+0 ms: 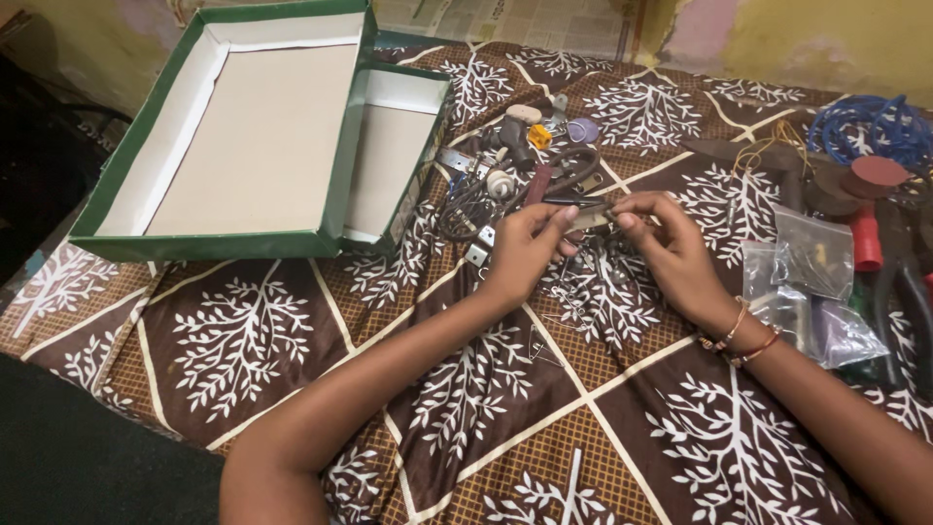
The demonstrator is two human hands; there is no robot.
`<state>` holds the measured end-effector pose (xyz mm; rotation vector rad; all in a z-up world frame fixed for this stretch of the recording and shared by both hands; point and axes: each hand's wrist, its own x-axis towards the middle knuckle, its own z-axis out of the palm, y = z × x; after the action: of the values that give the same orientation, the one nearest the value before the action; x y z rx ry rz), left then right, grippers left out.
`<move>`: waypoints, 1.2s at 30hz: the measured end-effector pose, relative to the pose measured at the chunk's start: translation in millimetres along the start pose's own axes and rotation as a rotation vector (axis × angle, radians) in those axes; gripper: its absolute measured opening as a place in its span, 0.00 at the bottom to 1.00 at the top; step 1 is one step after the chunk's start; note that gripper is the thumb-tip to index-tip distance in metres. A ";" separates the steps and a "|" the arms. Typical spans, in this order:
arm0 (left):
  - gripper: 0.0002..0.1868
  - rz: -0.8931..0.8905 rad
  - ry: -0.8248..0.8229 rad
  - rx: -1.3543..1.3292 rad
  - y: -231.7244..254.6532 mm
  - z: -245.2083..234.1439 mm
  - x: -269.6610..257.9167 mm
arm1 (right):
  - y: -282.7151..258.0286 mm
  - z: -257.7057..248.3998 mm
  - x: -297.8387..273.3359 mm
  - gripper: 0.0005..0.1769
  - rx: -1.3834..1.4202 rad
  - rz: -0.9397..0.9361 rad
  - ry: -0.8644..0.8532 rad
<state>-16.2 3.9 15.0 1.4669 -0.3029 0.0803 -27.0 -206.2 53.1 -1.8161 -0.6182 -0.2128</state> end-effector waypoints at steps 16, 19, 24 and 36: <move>0.17 -0.020 -0.019 0.015 3.7 1.1 -1.2 | 18.6 -4.0 -2.1 0.15 0.149 0.151 -0.017; 0.17 -0.017 -0.006 0.036 6.2 2.8 -2.1 | 19.0 -3.8 -1.4 0.15 0.158 0.153 -0.022; 0.16 0.008 -0.005 0.083 8.0 2.9 -3.8 | 19.8 -5.2 -1.9 0.15 0.187 0.219 -0.008; 0.17 -0.070 -0.192 0.012 4.3 -8.1 6.9 | 21.7 -9.4 -4.2 0.17 0.208 0.234 -0.027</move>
<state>-9.4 11.5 20.3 1.4981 -0.4074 -0.1161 -18.0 -220.8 36.4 -1.6740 -0.4250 0.0332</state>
